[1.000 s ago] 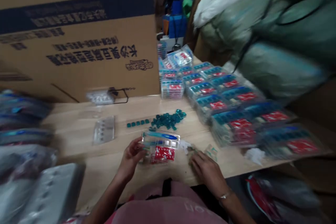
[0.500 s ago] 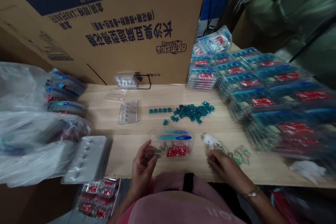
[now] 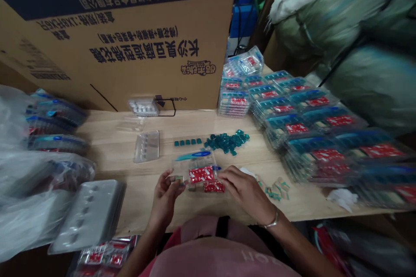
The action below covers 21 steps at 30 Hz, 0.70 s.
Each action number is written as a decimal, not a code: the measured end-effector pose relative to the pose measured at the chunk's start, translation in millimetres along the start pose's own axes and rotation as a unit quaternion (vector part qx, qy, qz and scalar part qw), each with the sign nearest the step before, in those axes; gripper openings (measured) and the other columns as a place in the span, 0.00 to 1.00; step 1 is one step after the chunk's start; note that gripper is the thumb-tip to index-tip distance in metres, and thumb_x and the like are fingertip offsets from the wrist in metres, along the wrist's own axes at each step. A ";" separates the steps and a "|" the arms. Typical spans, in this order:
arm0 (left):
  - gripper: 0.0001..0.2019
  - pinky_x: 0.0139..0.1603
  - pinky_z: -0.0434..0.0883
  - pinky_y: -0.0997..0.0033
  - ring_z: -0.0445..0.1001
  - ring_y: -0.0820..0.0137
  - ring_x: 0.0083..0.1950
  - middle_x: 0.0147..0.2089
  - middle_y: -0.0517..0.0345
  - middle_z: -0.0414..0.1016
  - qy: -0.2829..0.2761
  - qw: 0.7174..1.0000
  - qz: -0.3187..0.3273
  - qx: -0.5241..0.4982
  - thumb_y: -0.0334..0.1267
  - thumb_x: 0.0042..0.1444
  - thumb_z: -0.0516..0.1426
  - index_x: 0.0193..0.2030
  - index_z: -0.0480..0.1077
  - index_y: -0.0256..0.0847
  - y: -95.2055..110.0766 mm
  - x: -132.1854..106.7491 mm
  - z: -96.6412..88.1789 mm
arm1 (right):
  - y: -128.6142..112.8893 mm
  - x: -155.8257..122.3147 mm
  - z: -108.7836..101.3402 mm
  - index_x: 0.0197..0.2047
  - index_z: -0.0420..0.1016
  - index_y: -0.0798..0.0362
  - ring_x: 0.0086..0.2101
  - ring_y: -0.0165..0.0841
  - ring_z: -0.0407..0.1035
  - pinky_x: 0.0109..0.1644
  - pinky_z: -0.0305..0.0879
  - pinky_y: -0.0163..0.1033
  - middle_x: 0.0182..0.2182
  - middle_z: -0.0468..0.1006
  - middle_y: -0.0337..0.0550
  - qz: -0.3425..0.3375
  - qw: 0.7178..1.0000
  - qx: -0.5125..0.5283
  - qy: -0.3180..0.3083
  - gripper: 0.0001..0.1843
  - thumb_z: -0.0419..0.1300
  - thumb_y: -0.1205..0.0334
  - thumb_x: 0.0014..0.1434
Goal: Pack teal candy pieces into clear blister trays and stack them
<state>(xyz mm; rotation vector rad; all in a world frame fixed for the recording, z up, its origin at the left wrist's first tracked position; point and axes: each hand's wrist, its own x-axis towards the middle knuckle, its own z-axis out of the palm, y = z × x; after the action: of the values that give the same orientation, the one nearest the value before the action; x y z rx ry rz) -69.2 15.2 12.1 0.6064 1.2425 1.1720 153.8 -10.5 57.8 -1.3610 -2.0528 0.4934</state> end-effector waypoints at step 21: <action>0.22 0.39 0.72 0.68 0.76 0.69 0.39 0.45 0.58 0.75 -0.106 0.987 -0.055 -0.105 0.42 0.44 0.64 0.47 0.63 0.47 -10.7 11.7 -1.5 | -9.2 38.8 44.4 0.39 0.72 0.51 0.40 0.32 0.69 0.44 0.67 0.38 0.37 0.75 0.44 -0.078 0.994 0.056 0.050 0.10 0.51 0.68 0.60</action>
<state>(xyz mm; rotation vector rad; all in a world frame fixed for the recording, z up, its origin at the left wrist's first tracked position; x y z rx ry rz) -68.1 21.8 -2.4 0.4841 0.9468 1.0990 106.9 22.7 41.8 -1.1262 -1.9993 0.4546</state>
